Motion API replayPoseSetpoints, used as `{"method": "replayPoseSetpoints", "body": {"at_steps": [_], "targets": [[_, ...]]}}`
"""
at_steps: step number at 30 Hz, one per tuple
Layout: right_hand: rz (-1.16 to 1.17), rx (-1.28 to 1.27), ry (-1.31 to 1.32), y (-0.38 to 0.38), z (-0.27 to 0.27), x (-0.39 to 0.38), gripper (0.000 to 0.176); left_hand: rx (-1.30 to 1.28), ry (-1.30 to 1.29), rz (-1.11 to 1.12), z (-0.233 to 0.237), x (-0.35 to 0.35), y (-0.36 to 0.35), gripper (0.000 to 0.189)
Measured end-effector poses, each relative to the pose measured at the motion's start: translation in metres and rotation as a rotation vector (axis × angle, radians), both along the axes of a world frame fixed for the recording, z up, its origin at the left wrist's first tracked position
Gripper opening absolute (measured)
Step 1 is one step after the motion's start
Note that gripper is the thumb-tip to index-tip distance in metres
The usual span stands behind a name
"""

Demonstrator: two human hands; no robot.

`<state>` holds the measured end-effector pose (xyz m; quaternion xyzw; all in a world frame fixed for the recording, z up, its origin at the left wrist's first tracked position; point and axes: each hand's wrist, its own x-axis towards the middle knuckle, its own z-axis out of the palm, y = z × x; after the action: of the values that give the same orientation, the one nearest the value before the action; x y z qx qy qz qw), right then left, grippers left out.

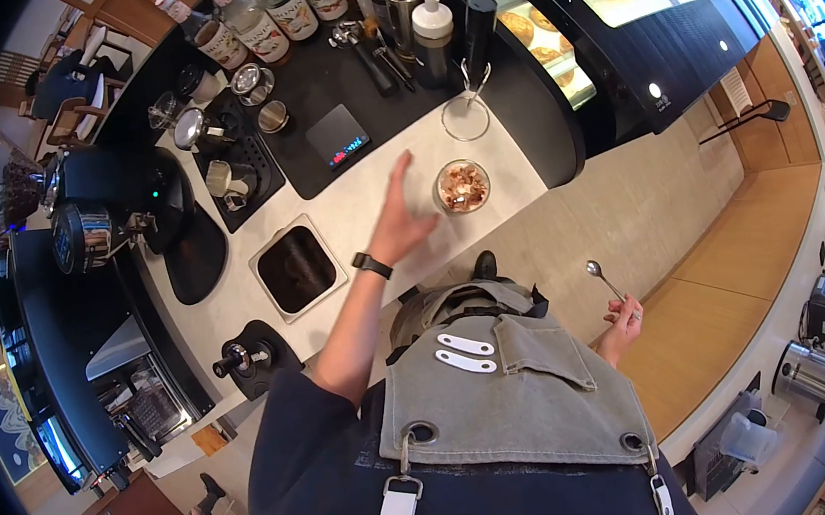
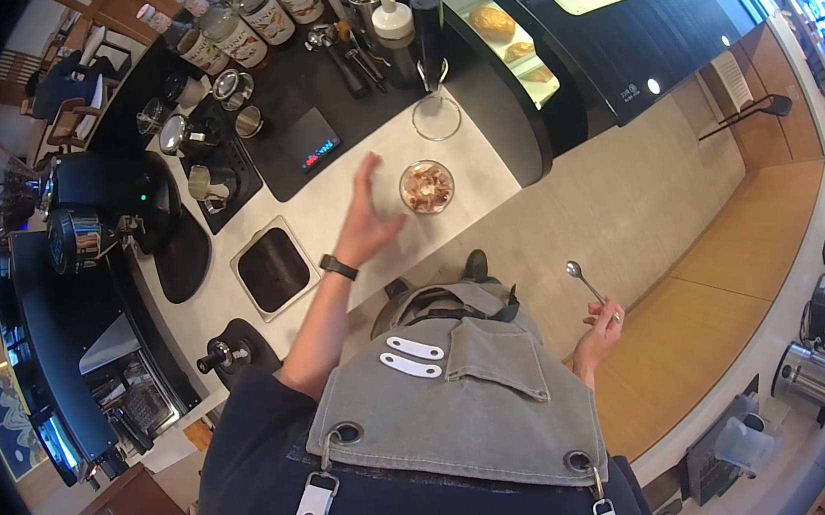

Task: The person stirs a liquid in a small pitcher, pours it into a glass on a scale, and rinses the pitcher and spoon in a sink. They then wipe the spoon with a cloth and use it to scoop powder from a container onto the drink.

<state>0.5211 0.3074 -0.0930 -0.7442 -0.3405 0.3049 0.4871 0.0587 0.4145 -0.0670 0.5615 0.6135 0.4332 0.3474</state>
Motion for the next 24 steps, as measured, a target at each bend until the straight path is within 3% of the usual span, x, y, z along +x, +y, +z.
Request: {"method": "replayPoseSetpoints", "body": {"at_steps": [5,15,24], "targets": [[0.053,0.002,-0.002,0.015,0.002,0.01,0.037,-0.049,-0.452,-0.01,0.01,0.06,0.006,0.128],[0.081,-0.082,-0.03,0.027,-0.022,0.041,0.035,-0.029,-0.391,0.146,0.002,0.05,-0.01,0.128],[0.187,-0.162,-0.039,0.03,-0.028,0.015,0.035,-0.004,-0.39,0.213,0.0,0.016,-0.043,0.128]]}}
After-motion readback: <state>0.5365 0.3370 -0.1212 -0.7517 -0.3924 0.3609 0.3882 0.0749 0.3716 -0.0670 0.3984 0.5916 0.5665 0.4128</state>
